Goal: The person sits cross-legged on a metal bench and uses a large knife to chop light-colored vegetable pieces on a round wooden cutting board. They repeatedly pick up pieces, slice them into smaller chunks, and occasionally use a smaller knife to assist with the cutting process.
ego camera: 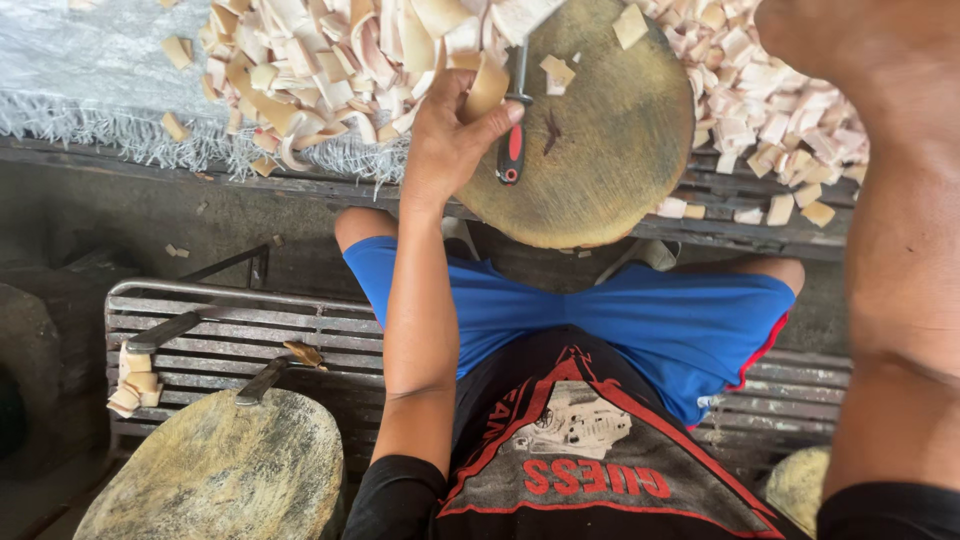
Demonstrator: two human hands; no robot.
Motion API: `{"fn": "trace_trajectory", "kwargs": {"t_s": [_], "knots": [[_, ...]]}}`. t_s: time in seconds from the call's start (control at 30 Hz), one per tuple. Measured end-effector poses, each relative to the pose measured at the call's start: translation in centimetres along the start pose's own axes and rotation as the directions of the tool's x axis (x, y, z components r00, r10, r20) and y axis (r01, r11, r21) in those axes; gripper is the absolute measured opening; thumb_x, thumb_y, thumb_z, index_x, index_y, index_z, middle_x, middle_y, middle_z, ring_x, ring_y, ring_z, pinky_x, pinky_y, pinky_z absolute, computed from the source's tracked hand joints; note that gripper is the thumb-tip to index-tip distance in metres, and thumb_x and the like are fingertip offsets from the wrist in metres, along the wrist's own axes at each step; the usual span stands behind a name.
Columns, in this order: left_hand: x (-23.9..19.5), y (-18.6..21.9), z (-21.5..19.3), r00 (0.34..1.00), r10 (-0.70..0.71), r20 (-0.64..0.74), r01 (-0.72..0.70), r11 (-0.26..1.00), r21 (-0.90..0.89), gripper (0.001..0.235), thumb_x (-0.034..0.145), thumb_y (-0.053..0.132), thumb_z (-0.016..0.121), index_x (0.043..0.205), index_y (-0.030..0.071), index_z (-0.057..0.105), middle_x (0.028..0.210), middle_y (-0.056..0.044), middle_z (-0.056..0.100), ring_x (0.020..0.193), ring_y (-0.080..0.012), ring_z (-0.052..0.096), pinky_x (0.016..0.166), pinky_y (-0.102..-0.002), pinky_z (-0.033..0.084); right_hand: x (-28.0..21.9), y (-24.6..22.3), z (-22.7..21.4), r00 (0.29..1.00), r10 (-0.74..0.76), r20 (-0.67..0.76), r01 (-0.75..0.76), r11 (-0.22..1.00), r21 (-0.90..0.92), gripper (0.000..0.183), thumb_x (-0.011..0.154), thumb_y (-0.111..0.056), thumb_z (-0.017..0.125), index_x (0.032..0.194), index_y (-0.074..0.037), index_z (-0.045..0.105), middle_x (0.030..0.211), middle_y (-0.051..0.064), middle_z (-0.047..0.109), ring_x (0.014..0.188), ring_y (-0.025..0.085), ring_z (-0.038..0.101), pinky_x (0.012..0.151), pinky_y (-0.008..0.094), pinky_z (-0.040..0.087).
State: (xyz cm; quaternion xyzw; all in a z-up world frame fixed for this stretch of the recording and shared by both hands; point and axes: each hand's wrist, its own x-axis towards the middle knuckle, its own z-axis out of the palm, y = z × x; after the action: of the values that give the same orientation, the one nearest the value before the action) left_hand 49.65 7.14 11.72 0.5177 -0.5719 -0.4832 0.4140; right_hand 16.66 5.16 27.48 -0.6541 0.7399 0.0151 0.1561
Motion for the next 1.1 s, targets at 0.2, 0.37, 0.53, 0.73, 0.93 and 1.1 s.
{"fn": "trace_trajectory", "kwargs": {"t_s": [0.2,0.37,0.53,0.73,0.93,1.1], "knots": [[0.9,-0.8,4.5,0.976,0.065,0.209,0.021,0.921,-0.389,0.047,0.095,0.006,0.072,0.138,-0.001,0.054,0.114,-0.005,0.070,0.094,-0.0081,0.066,0.079,-0.025,0.057,-6.0,5.5,12.4,0.925,0.232,0.302,-0.380,0.549,0.744,0.038,0.100,-0.035,0.069,0.133,-0.016,0.061,0.072,-0.001,0.062,0.057,0.008,0.055,0.054,0.027,0.050],[0.7,-1.3,8.9,0.886,0.404,0.226,-0.445,0.879,0.174,0.051,0.093,-0.002,0.070,0.141,0.013,0.061,0.130,-0.003,0.070,0.103,-0.0197,0.068,0.091,-0.031,0.058,-13.0,5.6,22.7,0.983,0.104,0.148,-0.152,0.036,0.988,0.012,0.101,-0.011,0.056,0.110,-0.007,0.062,0.079,0.002,0.065,0.058,0.011,0.059,0.052,0.027,0.051],[-2.2,-4.5,14.2,0.792,0.342,0.505,-0.608,0.514,0.605,0.044,0.092,0.001,0.065,0.133,0.014,0.070,0.131,-0.011,0.064,0.114,-0.0336,0.062,0.090,-0.044,0.054,-16.7,6.9,23.9,0.985,0.171,-0.010,-0.061,0.405,0.912,0.005,0.106,-0.003,0.052,0.106,0.001,0.056,0.075,0.006,0.059,0.062,0.013,0.057,0.056,0.031,0.051],[-5.3,-6.2,13.1,0.826,0.268,0.496,-0.547,0.594,0.590,0.041,0.089,0.006,0.061,0.128,0.015,0.070,0.139,-0.008,0.063,0.125,-0.0332,0.055,0.107,-0.048,0.047,-18.4,7.3,23.7,0.975,0.167,-0.150,0.006,0.650,0.760,0.019,0.111,-0.015,0.055,0.124,-0.001,0.051,0.073,0.009,0.062,0.059,0.016,0.061,0.055,0.034,0.051],[-6.4,-5.2,13.4,0.852,0.259,0.456,-0.505,0.638,0.581,0.045,0.091,0.007,0.065,0.136,0.010,0.062,0.130,-0.011,0.067,0.118,-0.0329,0.059,0.103,-0.047,0.048,-18.6,7.3,26.1,0.979,0.102,-0.179,-0.013,0.899,0.438,0.040,0.107,-0.011,0.060,0.145,-0.002,0.048,0.088,0.030,0.069,0.080,0.052,0.066,0.069,0.058,0.050],[-5.4,-5.6,13.9,0.841,0.249,0.480,-0.492,0.723,0.485,0.062,0.092,0.006,0.069,0.150,0.010,0.049,0.122,-0.013,0.069,0.117,-0.0333,0.061,0.107,-0.047,0.048,-19.2,7.6,26.1,0.939,-0.018,-0.344,0.151,0.919,0.364,0.062,0.104,-0.007,0.060,0.161,-0.009,0.035,0.103,0.031,0.070,0.085,0.051,0.067,0.071,0.056,0.054]]}}
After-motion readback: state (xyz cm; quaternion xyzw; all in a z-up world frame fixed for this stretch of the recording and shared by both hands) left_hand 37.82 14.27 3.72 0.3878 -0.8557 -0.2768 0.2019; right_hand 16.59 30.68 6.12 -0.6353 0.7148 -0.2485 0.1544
